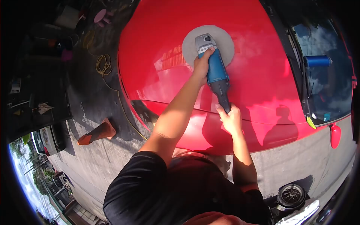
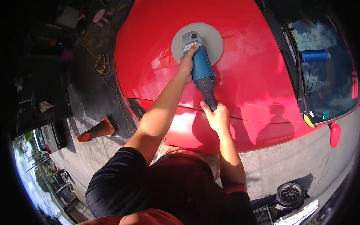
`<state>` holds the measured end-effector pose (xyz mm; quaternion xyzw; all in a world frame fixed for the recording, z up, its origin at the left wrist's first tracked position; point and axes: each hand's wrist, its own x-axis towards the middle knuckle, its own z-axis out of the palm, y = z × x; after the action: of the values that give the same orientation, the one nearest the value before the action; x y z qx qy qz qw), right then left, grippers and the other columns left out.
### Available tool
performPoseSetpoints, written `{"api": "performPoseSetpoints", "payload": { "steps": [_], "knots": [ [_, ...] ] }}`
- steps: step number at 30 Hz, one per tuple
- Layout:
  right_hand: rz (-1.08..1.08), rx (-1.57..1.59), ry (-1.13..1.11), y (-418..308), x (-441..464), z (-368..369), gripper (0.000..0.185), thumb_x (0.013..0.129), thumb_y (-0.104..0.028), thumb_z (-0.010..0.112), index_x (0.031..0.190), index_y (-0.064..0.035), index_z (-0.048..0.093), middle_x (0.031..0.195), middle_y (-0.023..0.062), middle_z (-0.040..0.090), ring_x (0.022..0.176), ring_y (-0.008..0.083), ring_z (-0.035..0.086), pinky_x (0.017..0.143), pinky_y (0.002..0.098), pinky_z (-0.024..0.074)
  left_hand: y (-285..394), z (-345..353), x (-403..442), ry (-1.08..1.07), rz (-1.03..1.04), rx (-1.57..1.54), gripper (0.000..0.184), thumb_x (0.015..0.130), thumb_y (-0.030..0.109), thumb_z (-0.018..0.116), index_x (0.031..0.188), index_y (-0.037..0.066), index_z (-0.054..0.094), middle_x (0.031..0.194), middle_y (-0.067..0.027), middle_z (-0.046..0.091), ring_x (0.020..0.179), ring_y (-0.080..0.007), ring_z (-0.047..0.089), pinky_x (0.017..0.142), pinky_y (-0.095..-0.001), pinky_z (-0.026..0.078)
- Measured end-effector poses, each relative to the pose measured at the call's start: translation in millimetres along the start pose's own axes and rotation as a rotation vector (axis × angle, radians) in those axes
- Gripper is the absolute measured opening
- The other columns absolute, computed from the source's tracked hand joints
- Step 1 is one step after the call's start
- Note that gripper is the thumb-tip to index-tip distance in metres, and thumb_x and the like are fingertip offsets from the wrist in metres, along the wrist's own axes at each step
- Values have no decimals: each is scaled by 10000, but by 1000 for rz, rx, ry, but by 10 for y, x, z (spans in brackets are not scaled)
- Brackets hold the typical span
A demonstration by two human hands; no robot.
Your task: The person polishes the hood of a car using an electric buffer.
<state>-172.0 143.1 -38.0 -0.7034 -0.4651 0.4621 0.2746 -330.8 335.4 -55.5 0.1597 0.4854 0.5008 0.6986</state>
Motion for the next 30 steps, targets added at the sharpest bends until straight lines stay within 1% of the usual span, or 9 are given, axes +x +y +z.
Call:
{"api": "performPoseSetpoints", "payload": {
  "steps": [6, 7, 10, 20, 23, 24, 27, 28, 30],
  "knots": [
    [-72, -167, -127, -207, -39, 446, 621, 908, -578, 855, 962, 25, 718, 730, 220, 719, 760, 432, 769, 715, 505, 586, 106, -827, -108, 64, -28, -115, 638, 950, 536, 784, 1271, 3, 643, 992, -133, 727, 823, -259, 751, 763, -430, 660],
    [-46, -154, -119, -234, -69, 512, 589, 899, -542, 885, 900, 14, 689, 693, 175, 673, 672, 358, 724, 641, 477, 536, 88, -980, -109, 72, -40, -130, 646, 954, 549, 772, 1275, 3, 642, 998, -135, 728, 836, -265, 752, 773, -438, 661],
    [-126, -278, -177, -165, -54, 685, 649, 893, -613, 849, 935, 11, 677, 762, 238, 731, 763, 459, 764, 710, 534, 593, 35, -1364, -154, 51, -51, -185, 667, 970, 608, 715, 1273, 18, 646, 1018, -159, 730, 870, -304, 754, 822, -476, 658],
    [-82, -317, -241, -136, -196, 386, 660, 889, -612, 857, 950, 18, 671, 762, 243, 731, 796, 468, 767, 726, 536, 603, -129, -1270, -507, 21, -62, -257, 699, 997, 670, 674, 1293, 38, 640, 1040, -159, 717, 948, -308, 741, 889, -482, 639],
    [-23, -291, -172, -78, -271, 111, 647, 888, -599, 872, 927, 13, 666, 722, 227, 712, 738, 437, 760, 697, 515, 583, -252, -916, -415, -3, -84, -131, 742, 977, 720, 642, 1297, 51, 634, 1077, -158, 727, 969, -317, 744, 938, -507, 627],
    [-61, -225, -105, 37, -290, 50, 498, 903, -459, 920, 852, -39, 658, 606, 65, 606, 538, 185, 604, 543, 373, 470, -296, -785, -378, -40, -87, -128, 734, 980, 702, 673, 1316, 51, 628, 1110, -154, 725, 1000, -312, 744, 955, -507, 625],
    [-64, -21, -52, 382, -246, -141, 443, 927, -411, 916, 861, -44, 676, 635, 10, 621, 565, 116, 611, 535, 332, 474, -295, -314, -359, -85, -111, -15, 734, 971, 687, 711, 1342, 60, 622, 1157, -149, 719, 1039, -306, 743, 970, -514, 622],
    [-34, 75, -49, 358, -261, -231, 394, 954, -379, 899, 902, -38, 708, 679, -21, 632, 585, 72, 603, 532, 287, 480, -301, -171, -361, -136, -114, -109, 709, 957, 500, 834, 1431, 73, 524, 1173, -133, 692, 1009, -259, 741, 883, -469, 658],
    [78, 190, -51, 311, -292, -415, 372, 979, -369, 875, 973, -25, 734, 729, 4, 669, 583, 83, 619, 543, 274, 507, -430, 96, -324, -271, -75, -115, 723, 940, 444, 861, 1439, 72, 493, 1199, -138, 684, 1023, -268, 738, 880, -483, 661]
  ]
}}
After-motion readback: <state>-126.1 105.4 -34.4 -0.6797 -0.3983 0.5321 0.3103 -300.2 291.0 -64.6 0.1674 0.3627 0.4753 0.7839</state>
